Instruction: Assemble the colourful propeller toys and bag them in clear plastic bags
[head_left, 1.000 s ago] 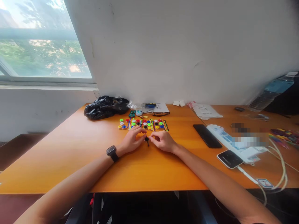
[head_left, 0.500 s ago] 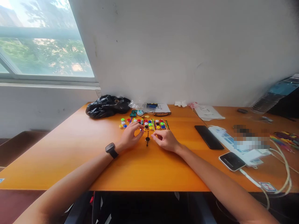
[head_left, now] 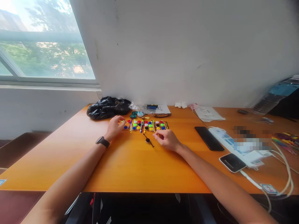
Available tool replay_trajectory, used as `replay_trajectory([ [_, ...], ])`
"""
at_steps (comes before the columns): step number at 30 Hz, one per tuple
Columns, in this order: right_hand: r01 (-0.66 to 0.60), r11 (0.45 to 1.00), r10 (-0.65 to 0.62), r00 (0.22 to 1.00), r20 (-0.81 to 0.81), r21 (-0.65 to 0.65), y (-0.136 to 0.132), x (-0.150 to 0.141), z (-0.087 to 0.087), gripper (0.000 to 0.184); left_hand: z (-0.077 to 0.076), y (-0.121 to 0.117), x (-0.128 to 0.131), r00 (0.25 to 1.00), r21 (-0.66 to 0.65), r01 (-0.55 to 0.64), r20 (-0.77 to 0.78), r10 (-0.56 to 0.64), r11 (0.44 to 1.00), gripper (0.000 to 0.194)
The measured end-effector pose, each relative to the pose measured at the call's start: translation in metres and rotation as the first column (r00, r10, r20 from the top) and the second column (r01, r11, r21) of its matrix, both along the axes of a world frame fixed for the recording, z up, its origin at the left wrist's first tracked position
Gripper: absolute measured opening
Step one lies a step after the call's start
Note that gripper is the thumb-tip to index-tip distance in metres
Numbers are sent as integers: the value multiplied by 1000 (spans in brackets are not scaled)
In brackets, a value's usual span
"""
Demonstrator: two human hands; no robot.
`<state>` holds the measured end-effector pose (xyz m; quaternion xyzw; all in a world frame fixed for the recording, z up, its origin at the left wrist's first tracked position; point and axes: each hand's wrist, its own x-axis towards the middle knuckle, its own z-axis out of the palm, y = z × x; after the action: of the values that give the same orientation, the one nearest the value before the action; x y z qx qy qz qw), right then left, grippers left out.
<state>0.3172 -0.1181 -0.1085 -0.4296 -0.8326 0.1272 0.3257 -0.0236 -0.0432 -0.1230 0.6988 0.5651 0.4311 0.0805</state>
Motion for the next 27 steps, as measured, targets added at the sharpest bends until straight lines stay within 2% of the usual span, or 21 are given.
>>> replay_trajectory([
  [7, -5, 1000, 5, 1000, 14, 10, -1, 0, 2, 31, -7, -6, 13, 965, 41, 109, -246, -95, 993, 22],
  [13, -6, 1000, 6, 1000, 24, 14, -3, -1, 3, 34, -4, -13, 22, 925, 26, 168, -350, -149, 985, 28],
  [21, -6, 1000, 6, 999, 34, 5, -2, -3, 0, 31, -5, -13, 25, 895, 50, 187, -420, -149, 981, 31],
  [27, -14, 1000, 14, 999, 33, -5, -2, -3, 0, 29, -8, -14, 27, 918, 50, 119, -386, -91, 992, 32],
])
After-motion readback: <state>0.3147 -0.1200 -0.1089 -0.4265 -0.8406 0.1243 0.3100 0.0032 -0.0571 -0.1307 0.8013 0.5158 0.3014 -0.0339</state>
